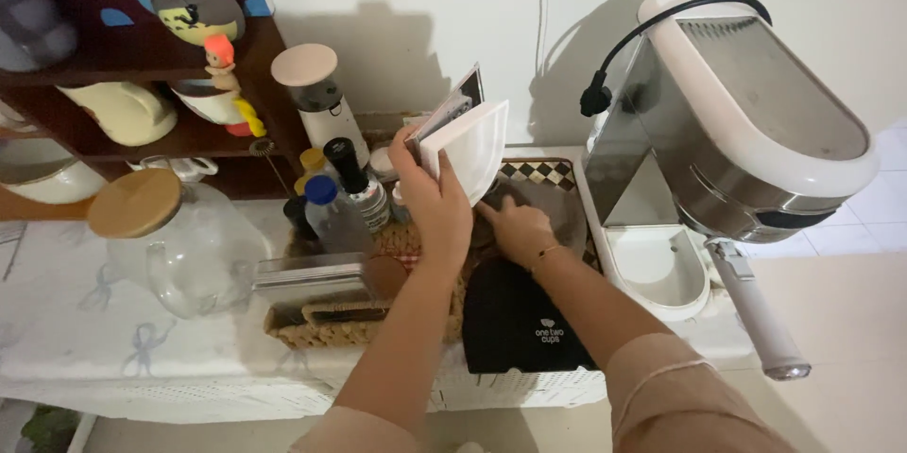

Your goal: The person moves around the home, picking up small items and placing them in different locations. They place a mug and figurines on a microwave, put a bottle in the refrigerator, and discard a plastic bag into a trash bin.

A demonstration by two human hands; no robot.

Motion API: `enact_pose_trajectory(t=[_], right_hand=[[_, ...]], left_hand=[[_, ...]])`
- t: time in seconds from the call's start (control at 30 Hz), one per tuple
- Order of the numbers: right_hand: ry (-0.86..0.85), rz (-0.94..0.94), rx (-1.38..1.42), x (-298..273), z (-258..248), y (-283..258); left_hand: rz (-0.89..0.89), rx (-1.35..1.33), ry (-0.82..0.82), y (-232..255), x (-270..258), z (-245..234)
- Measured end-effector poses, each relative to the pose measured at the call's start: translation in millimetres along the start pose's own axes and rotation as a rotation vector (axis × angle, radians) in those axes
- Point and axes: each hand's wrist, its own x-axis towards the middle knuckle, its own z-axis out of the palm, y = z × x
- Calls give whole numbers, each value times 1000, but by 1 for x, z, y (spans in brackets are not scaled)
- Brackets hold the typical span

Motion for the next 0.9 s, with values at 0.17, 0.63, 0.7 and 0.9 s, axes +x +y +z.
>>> enact_pose_trajectory(t=[0.17, 0.63, 0.7, 0.9], right_hand=[[-82, 71, 27, -38, -41, -16], [153, -185, 246, 33, 28, 86], [10, -213, 57, 31, 8, 78], [370, -186, 101, 4, 24, 76]], left_hand=[[-186, -33, -10, -18, -10, 24], [-200, 16, -31, -51, -26, 55], [-93, -29, -40, -68, -34, 65], [339, 645, -240, -94, -52, 72]])
